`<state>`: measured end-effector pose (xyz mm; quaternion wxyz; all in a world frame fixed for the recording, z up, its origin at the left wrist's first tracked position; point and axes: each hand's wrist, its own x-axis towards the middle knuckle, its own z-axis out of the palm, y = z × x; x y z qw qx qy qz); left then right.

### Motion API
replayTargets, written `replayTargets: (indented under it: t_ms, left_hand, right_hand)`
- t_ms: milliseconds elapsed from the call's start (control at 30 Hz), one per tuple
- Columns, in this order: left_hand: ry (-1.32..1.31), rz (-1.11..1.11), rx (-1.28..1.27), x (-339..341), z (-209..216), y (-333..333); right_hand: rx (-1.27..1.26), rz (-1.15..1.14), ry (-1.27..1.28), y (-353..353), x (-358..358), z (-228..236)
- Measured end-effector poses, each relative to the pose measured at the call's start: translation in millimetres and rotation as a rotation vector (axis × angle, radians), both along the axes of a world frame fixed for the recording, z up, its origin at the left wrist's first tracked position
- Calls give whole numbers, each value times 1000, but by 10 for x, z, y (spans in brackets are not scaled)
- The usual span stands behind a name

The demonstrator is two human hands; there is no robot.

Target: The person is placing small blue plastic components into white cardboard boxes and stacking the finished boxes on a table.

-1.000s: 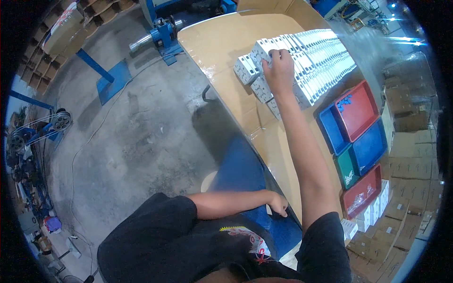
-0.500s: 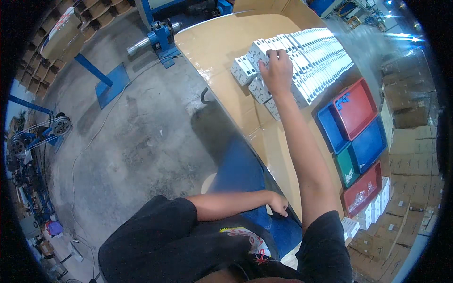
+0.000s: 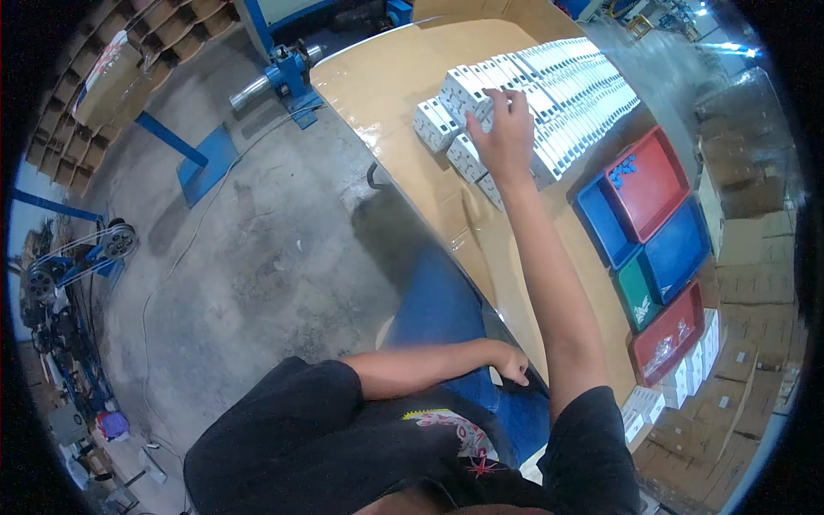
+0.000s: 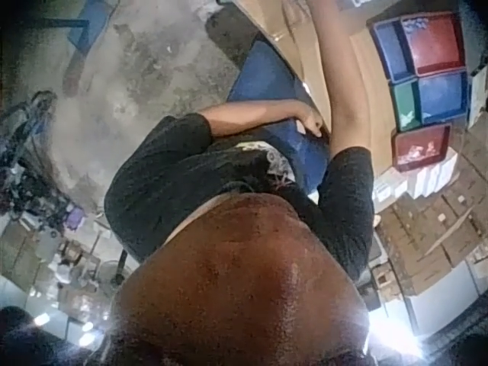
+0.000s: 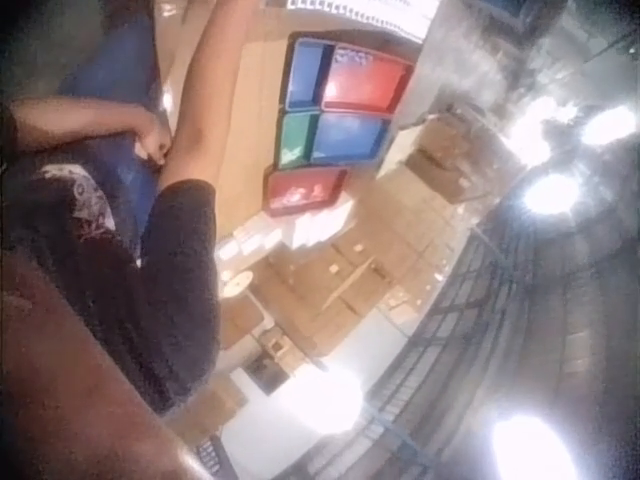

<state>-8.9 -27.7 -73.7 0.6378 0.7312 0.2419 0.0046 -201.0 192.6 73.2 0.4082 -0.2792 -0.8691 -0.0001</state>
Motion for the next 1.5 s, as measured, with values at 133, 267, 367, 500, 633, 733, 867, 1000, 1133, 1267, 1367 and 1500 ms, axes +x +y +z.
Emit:
replayTargets:
  t_ms: [133,267,367,500,633,733,867,1000,1133,1267,1367,1500]
  left_hand:
    - [-8,92,-23,-5,-120,-60]
    - [-126,182,54,198,-514,-198]
    - [37,167,-71,-105,98,-92]
    - [9,184,-161,-147,-86,-148]
    - [190,8,-106,-79,124,-45]
    - [232,6,-125,-36,-32,-60]
    - [269,10,-82,96,25,-42]
    - [289,59,-144,48,-132,-43]
    - [353,53,-172,105,-149,-10]
    - [388,54,-205,112,-192,10]
    - [399,71,-215,127,-179,8]
    - [394,80,-252,108,-209,23]
  right_hand:
    - [-48,91,201,-446,587,-30]
    - [-226,-149,148,-965,1801,-342]
    - [-379,-388,254,-1405,2772,-545]
    - [-364,-760,326,-1961,3844,-757]
    - [-339,-1037,449,-2404,4667,-883]
    - [-275,-1213,495,-2704,5191,-910]
    - [-158,-1469,522,-3001,5820,-956]
    - [-17,-1601,403,-3110,6514,-948]
    - [-8,-1701,318,-3101,7267,-1057]
    - [-146,-1724,259,-2954,7544,-1107]
    - [-242,-1594,329,-2895,7626,-1143]
    - [-242,-1547,353,-2879,7640,-1171]
